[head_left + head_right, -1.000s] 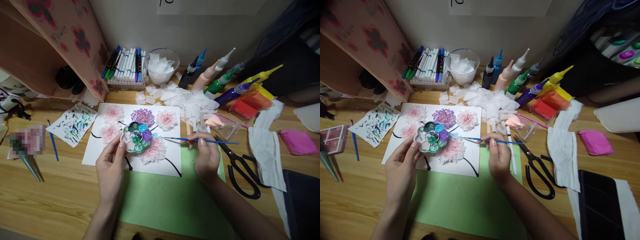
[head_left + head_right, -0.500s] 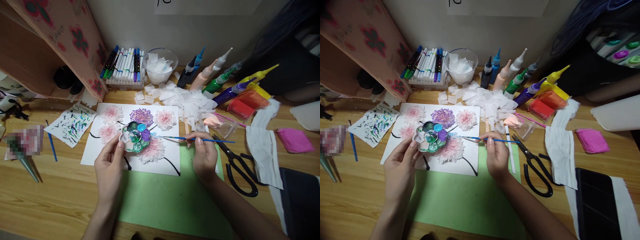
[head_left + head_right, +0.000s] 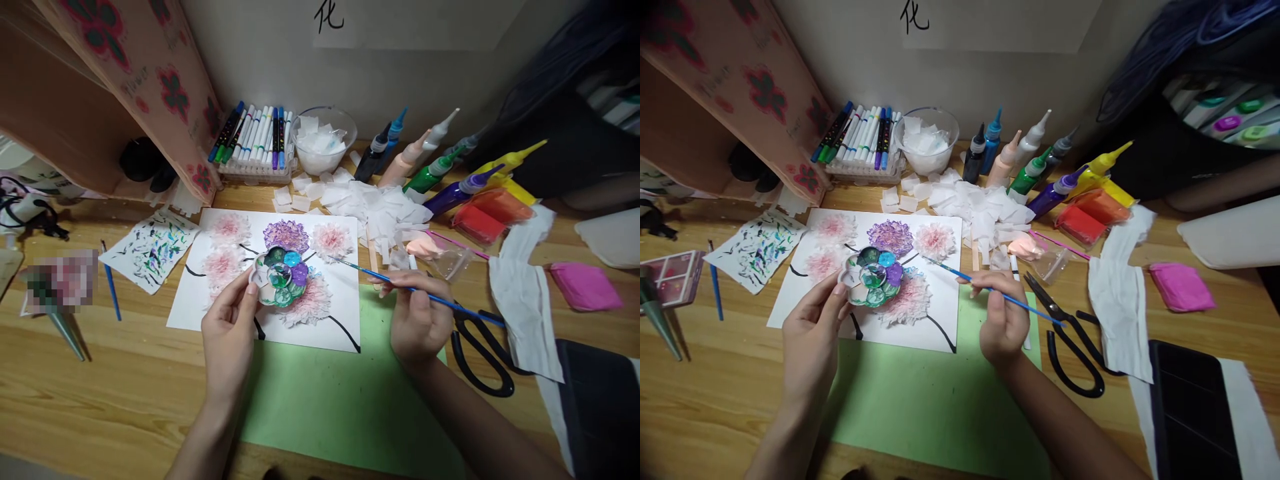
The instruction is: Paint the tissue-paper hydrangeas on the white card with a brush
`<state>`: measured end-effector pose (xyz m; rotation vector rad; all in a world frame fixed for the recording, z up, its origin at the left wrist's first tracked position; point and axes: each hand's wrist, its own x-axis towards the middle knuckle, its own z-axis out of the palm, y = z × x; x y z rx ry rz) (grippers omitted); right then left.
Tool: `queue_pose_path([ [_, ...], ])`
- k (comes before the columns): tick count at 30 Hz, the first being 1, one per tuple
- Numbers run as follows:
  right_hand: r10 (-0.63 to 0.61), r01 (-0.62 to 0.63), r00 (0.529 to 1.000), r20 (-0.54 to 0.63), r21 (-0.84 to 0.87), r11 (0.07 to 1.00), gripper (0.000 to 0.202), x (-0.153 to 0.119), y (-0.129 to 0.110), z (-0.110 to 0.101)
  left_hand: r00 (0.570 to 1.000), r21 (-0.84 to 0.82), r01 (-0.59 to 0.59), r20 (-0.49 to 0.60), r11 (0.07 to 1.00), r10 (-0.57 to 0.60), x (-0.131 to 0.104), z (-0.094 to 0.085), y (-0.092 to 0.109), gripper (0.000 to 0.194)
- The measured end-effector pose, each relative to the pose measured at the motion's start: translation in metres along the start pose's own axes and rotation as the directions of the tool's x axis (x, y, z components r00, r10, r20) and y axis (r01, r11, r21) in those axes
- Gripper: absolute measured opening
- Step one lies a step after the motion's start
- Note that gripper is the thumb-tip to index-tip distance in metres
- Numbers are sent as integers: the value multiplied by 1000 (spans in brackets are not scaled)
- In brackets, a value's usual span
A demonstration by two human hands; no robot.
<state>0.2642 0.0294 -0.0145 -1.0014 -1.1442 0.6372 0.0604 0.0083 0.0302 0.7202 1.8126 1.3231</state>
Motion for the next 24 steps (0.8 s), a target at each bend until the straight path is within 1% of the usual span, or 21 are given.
queue_pose_path([
  [2,-94,94,995,39,13,996,20,-2,-1,0,1000,1,-3,20,1000,3,-1,0,0,32],
  [5,-161,168,971,178,-25,986,23,-4,-2,-1,998,18,-26,52,999,25,-3,1,1,32],
  [7,-163,189,944,286,-69,979,26,-6,-3,-2,997,42,-47,68,998,44,-4,1,1,32],
  [9,-139,193,923,360,-117,974,28,-6,-4,-4,995,66,-66,81,996,60,-5,1,2,31],
  [13,-111,175,918,380,-138,975,29,-6,-4,-4,993,83,-83,94,993,75,-5,2,3,31],
  [15,-114,164,928,355,-114,980,28,-6,-4,-3,994,80,-80,79,994,74,-4,1,3,31],
  [16,-117,152,941,317,-89,984,27,-6,-4,-2,995,76,-74,67,994,69,-3,1,3,31],
  [18,-103,108,977,185,-17,994,24,-5,-4,-1,998,50,-59,31,997,58,0,-1,2,31],
  [20,-12,10,999,49,43,999,22,-3,-3,-1,999,-7,-45,-9,999,45,5,-3,0,32],
  [21,58,-59,998,11,60,996,21,-2,-2,-1,999,-41,-37,-23,998,36,7,-4,-1,33],
  [22,132,-131,991,-9,70,989,21,0,-1,-2,999,-72,-27,-28,997,25,9,-5,-2,33],
  [24,258,-256,966,-15,81,963,20,2,1,-3,1000,-112,-5,-20,994,3,12,-7,-3,34],
])
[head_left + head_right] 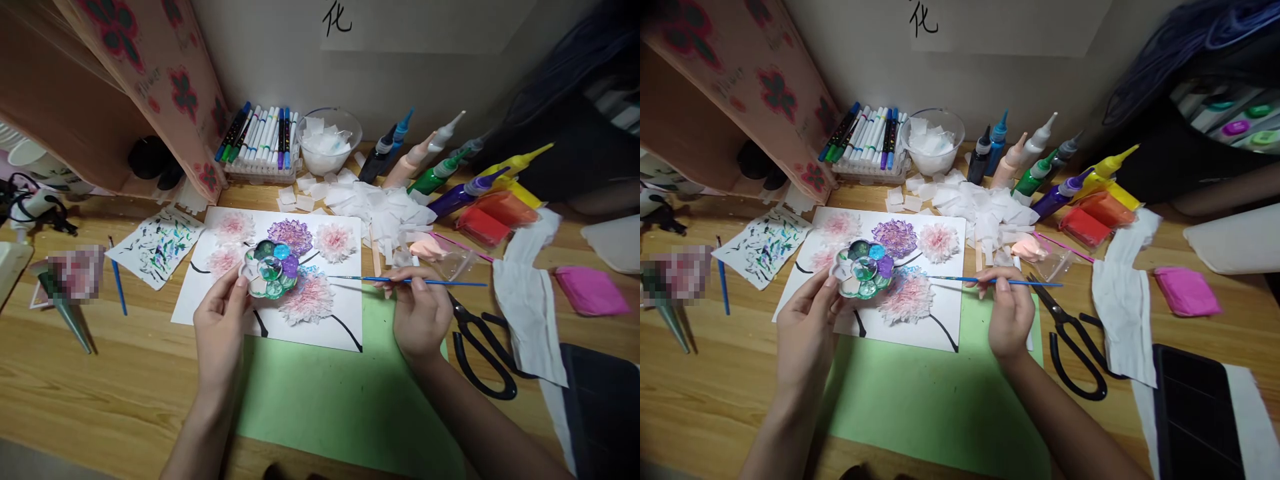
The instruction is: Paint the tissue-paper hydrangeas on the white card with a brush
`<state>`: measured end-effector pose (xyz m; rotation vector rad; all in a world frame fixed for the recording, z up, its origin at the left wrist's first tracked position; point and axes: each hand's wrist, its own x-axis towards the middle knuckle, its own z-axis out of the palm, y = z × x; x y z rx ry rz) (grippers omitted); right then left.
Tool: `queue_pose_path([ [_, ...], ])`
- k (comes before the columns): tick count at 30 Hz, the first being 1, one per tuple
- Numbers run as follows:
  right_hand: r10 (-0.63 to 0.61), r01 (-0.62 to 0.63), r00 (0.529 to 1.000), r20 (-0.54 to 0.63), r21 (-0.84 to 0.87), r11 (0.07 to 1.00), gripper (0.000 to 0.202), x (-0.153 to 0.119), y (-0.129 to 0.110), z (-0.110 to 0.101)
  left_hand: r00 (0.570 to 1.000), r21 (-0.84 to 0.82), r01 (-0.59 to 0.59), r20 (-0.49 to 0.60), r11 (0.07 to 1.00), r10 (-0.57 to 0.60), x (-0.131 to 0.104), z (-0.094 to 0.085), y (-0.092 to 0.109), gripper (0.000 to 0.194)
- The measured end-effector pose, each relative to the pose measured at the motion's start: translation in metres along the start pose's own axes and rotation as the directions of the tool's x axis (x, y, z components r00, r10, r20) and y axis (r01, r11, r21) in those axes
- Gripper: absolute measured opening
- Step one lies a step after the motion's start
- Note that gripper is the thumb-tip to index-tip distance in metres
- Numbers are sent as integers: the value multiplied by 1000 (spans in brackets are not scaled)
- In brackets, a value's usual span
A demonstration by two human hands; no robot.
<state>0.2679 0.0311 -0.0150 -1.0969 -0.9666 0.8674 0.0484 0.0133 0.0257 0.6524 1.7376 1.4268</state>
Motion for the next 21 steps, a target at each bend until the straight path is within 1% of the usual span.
queue_pose_path([
  [3,105,-105,994,24,-20,994,19,2,2,-1,1000,-10,12,4,1000,-12,1,-1,0,35],
  [7,137,-134,990,43,-76,988,18,1,1,0,1000,-10,5,-3,1000,-5,0,0,0,35],
  [9,125,-122,992,27,-94,988,18,1,0,1,1000,-6,1,-11,1000,-1,0,0,0,36],
  [12,66,-66,998,-9,-84,994,19,-1,-1,1,1000,4,2,-18,1000,-2,0,0,1,39],
  [14,34,-33,999,10,-80,996,20,-1,-1,1,1000,7,2,-10,1000,-2,0,0,1,39],
  [17,21,-14,998,61,-119,993,20,-3,-1,1,1000,2,-1,-1,1000,1,-1,0,2,36],
  [21,-30,32,999,19,-111,993,20,-3,-1,1,1000,5,-4,-2,1000,4,-2,1,2,34],
])
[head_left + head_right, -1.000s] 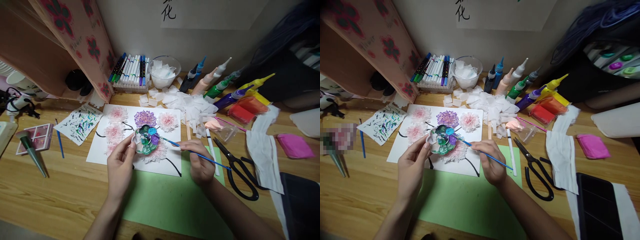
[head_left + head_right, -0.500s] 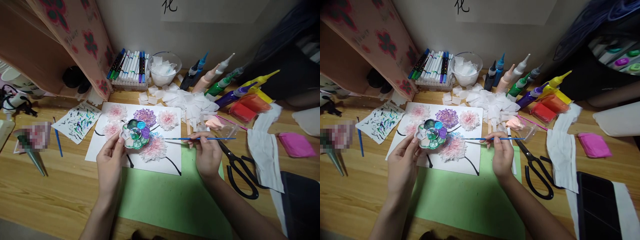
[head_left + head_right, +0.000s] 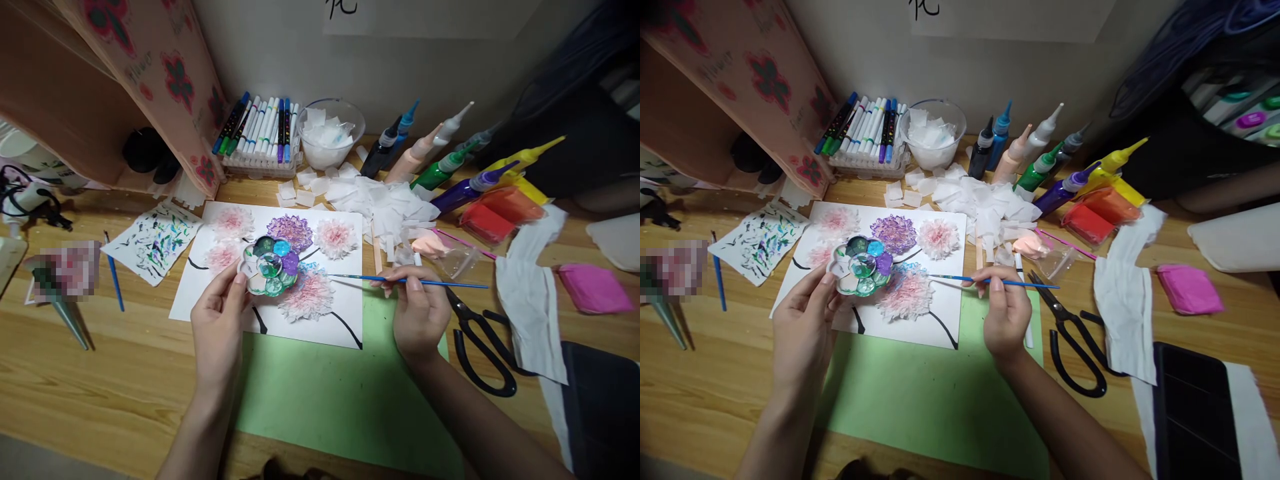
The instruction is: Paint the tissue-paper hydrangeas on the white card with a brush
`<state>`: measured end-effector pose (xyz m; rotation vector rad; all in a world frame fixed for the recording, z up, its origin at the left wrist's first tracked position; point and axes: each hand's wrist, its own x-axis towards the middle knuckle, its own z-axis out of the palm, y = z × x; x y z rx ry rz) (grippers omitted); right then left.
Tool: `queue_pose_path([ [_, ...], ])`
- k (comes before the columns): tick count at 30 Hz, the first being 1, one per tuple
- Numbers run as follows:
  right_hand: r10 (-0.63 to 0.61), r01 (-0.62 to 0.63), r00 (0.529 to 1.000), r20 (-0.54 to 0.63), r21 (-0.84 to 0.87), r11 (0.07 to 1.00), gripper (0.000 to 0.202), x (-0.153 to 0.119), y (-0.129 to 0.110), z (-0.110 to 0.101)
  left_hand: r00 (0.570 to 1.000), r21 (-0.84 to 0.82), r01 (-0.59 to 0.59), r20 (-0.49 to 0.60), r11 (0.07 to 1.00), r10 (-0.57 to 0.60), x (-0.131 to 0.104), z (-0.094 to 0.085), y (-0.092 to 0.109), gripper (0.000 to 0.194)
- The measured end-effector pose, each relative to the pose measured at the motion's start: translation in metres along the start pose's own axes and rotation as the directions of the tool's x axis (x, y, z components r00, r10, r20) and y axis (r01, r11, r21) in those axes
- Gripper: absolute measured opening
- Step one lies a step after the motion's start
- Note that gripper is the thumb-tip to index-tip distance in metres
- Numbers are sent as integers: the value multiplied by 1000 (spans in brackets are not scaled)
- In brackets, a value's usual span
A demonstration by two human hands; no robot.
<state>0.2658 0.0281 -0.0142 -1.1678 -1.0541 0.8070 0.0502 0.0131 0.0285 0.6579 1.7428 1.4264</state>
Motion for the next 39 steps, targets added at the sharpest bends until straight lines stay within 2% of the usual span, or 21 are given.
queue_pose_path([
  [5,0,2,999,47,-55,998,21,0,0,0,1000,14,-1,-19,1000,2,0,2,-1,36],
  [7,-22,22,1000,7,-56,998,20,0,-1,1,1000,26,11,-10,1000,-10,-1,2,-1,38],
  [11,-167,171,982,-86,45,984,18,0,-3,2,1000,56,18,17,998,-19,-5,2,0,37],
  [13,-236,238,971,-44,60,969,17,-2,-2,2,999,80,18,39,997,-21,-7,3,2,37],
  [17,-337,338,932,136,15,941,21,-7,2,0,995,136,-24,104,990,10,-11,4,4,35],
  [22,-304,349,898,317,-94,932,26,-8,1,-2,985,168,-83,161,982,55,-13,5,5,31],
  [32,-298,359,870,393,-89,929,29,-8,0,-3,981,187,-107,181,977,73,-14,5,6,29],
  [39,-313,352,877,366,-45,935,29,-9,1,-3,981,180,-97,185,979,64,-14,6,6,28],
])
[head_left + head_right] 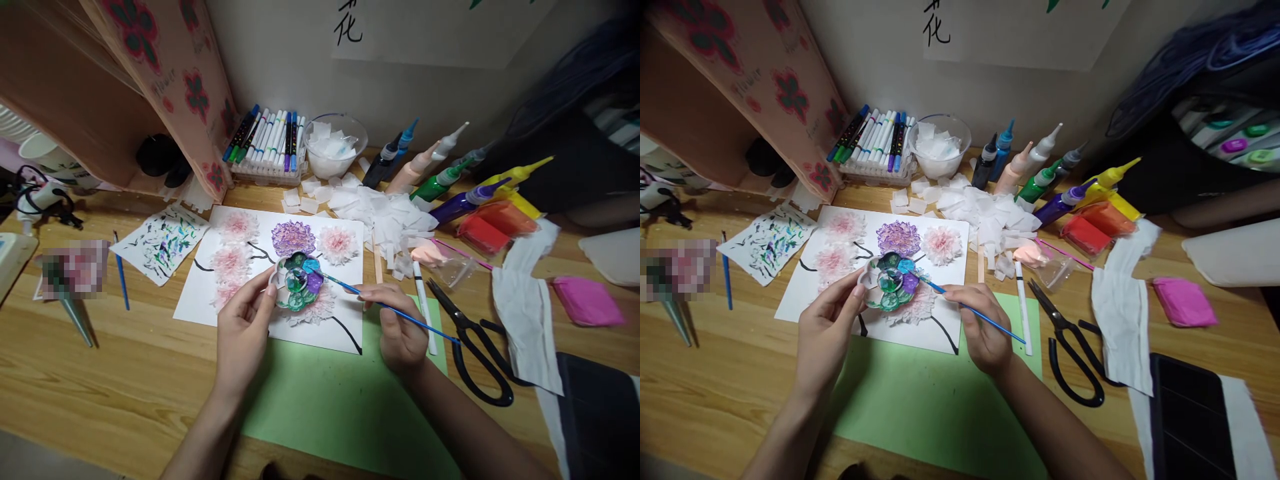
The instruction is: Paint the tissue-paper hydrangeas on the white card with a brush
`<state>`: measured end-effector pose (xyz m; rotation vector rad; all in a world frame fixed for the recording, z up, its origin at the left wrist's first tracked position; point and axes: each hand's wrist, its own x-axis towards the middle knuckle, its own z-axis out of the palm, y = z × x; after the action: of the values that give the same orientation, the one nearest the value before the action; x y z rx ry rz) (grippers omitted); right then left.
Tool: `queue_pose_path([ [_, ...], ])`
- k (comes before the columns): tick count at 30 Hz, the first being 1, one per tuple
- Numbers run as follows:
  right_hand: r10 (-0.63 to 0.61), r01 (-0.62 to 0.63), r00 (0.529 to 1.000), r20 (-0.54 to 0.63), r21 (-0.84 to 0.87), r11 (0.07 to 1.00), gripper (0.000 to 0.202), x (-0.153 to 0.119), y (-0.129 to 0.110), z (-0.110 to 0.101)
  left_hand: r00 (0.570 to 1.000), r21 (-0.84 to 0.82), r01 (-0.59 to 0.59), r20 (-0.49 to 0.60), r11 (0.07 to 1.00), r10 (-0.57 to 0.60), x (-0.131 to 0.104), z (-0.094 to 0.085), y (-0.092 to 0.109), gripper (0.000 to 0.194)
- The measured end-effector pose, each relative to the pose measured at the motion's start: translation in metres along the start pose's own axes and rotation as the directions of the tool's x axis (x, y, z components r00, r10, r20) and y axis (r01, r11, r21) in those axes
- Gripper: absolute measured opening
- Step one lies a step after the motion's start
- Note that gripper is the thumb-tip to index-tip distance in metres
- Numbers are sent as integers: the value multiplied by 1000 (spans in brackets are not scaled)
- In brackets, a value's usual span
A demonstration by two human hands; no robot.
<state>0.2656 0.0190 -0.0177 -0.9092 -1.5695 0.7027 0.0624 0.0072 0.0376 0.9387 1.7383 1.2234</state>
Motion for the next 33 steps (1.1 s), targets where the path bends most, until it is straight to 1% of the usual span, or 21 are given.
queue_pose_path([
  [2,-8,8,1000,-8,6,1000,28,0,0,1,1000,0,4,-5,1000,-4,1,0,0,28],
  [3,-12,13,999,-41,23,1000,27,0,-1,1,1000,-4,7,-10,1000,-7,1,0,-1,28],
  [5,16,-4,987,-159,77,997,23,1,-1,2,999,-19,19,-28,1000,-19,2,-1,-2,27],
  [6,54,-31,971,-231,103,994,22,2,-1,2,999,-31,27,-43,999,-28,3,-2,-3,27],
  [8,168,-123,919,-357,147,981,20,5,0,1,995,-61,44,-81,997,-49,5,-4,-5,27],
  [10,268,-212,859,-437,174,962,19,8,1,0,992,-106,52,-111,993,-64,7,-6,-8,28],
  [11,300,-242,841,-450,182,953,19,9,2,0,990,-130,52,-120,990,-68,8,-6,-9,29],
  [12,318,-261,837,-446,187,947,20,10,2,0,990,-152,50,-125,987,-69,8,-7,-10,29],
  [13,323,-267,844,-429,186,945,20,10,3,0,989,-170,47,-127,984,-70,9,-7,-10,30],
  [16,289,-248,885,-366,154,956,21,8,3,1,989,-189,44,-132,981,-70,9,-7,-11,31],
  [18,271,-242,901,-339,125,962,21,7,3,1,988,-188,46,-133,981,-72,9,-6,-11,32],
  [22,279,-260,917,-286,103,960,21,5,2,2,988,-181,53,-135,982,-78,9,-6,-10,32],
  [25,262,-254,929,-261,64,965,21,7,1,2,988,-166,60,-134,984,-83,9,-6,-10,33],
  [29,259,-266,931,-258,7,964,20,9,0,2,987,-165,65,-136,984,-88,9,-6,-10,32],
  [33,287,-291,919,-271,27,956,20,9,2,1,986,-166,69,-139,984,-93,9,-5,-9,32],
])
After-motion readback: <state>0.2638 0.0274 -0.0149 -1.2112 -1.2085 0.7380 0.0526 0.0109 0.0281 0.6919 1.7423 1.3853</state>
